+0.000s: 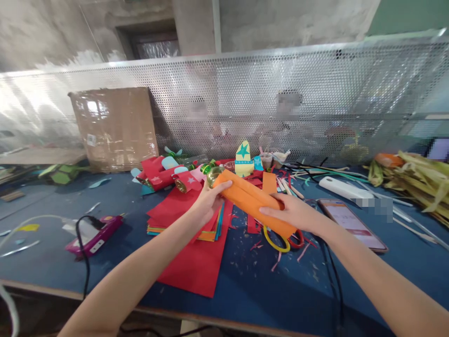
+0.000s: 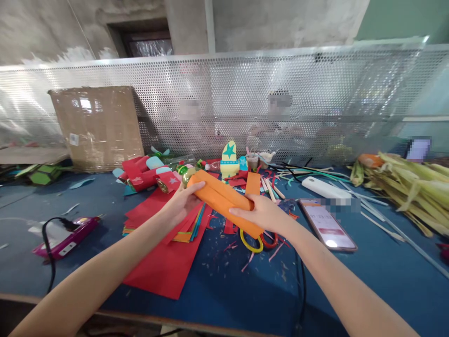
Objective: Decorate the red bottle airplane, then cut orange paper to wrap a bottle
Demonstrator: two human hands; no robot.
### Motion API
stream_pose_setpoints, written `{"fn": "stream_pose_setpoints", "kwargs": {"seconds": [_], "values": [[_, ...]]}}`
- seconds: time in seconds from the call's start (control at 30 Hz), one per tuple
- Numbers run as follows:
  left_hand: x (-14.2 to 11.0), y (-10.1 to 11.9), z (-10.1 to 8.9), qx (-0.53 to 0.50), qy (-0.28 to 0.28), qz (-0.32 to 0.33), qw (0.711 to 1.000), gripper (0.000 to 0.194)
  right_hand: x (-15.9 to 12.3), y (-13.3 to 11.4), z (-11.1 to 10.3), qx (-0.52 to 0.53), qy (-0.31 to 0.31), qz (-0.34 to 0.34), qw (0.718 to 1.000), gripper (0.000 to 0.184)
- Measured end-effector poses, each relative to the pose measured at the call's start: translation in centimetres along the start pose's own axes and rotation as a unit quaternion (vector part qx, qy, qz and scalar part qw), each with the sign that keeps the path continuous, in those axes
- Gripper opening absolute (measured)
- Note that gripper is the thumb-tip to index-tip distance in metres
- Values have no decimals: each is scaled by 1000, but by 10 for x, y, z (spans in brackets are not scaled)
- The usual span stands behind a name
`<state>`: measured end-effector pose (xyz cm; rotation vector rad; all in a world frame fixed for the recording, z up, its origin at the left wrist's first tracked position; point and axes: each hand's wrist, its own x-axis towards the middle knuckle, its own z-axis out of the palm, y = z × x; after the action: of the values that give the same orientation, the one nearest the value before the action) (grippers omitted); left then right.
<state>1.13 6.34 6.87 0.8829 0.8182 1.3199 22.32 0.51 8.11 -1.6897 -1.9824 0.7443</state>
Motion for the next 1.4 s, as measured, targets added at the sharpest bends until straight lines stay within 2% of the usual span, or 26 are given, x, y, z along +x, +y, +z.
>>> {"fn": "stream_pose_setpoints", "kwargs": {"seconds": [0.2,0.3,0.37,0.4,0.43,0.47,0.5,0.53,0.57,0.63,0.67,0.73,0.83,0.9,1.0,1.07,1.13,1.23,1.3,1.33,1.4], "values": [[-2,-2,-9,35,-18,-11,999,49,2,3,5,50,-1,3,999,58],[5,1,-19,49,-7,3,999,64,0,4,1,25,12,3,1000,59],[9,7,-26,97,19,65,993,79,-1,6,-3,6,20,9,1000,62],[8,12,-28,165,36,137,976,86,-2,7,-5,2,20,10,1000,62],[6,16,-29,253,42,224,940,90,-2,7,-6,-2,19,9,1000,62],[2,21,-28,347,39,316,882,95,-2,7,-7,-9,16,7,1000,61],[-3,26,-25,439,0,379,815,95,-3,6,-8,-20,13,4,1000,61],[-9,30,-20,521,-63,408,747,90,-3,3,-7,-34,9,-2,999,60],[-16,34,-14,585,-137,414,684,89,-4,0,-6,-49,1,-11,999,60],[-26,39,2,663,-260,377,592,97,-6,-10,-3,-71,-23,-35,997,57],[-29,41,10,684,-306,350,563,100,-8,-15,-2,-79,-36,-43,995,55],[-30,43,24,710,-360,281,536,99,-12,-26,0,-90,-48,-52,993,54],[-21,45,34,719,-409,134,546,87,-17,-36,-2,-108,-62,-75,989,52],[-14,44,34,701,-433,83,561,81,-18,-37,-5,-113,-78,-89,987,47],[-6,39,30,661,-461,44,591,77,-15,-34,-10,-131,-96,-81,983,48],[-1,35,26,642,-458,21,615,76,-10,-30,-14,-149,-110,-61,981,53],[4,34,22,629,-447,10,636,74,-5,-24,-18,-127,-98,-53,986,56],[13,38,11,611,-430,-18,665,66,0,-10,-26,-58,12,-50,997,53],[20,45,1,587,-419,-30,692,64,0,0,-27,-94,77,-8,993,48],[22,49,-4,579,-411,-27,704,61,-2,5,-25,-149,77,33,985,42],[25,57,-13,549,-413,-11,727,56,-7,13,-15,-219,-6,71,973,37]]}}
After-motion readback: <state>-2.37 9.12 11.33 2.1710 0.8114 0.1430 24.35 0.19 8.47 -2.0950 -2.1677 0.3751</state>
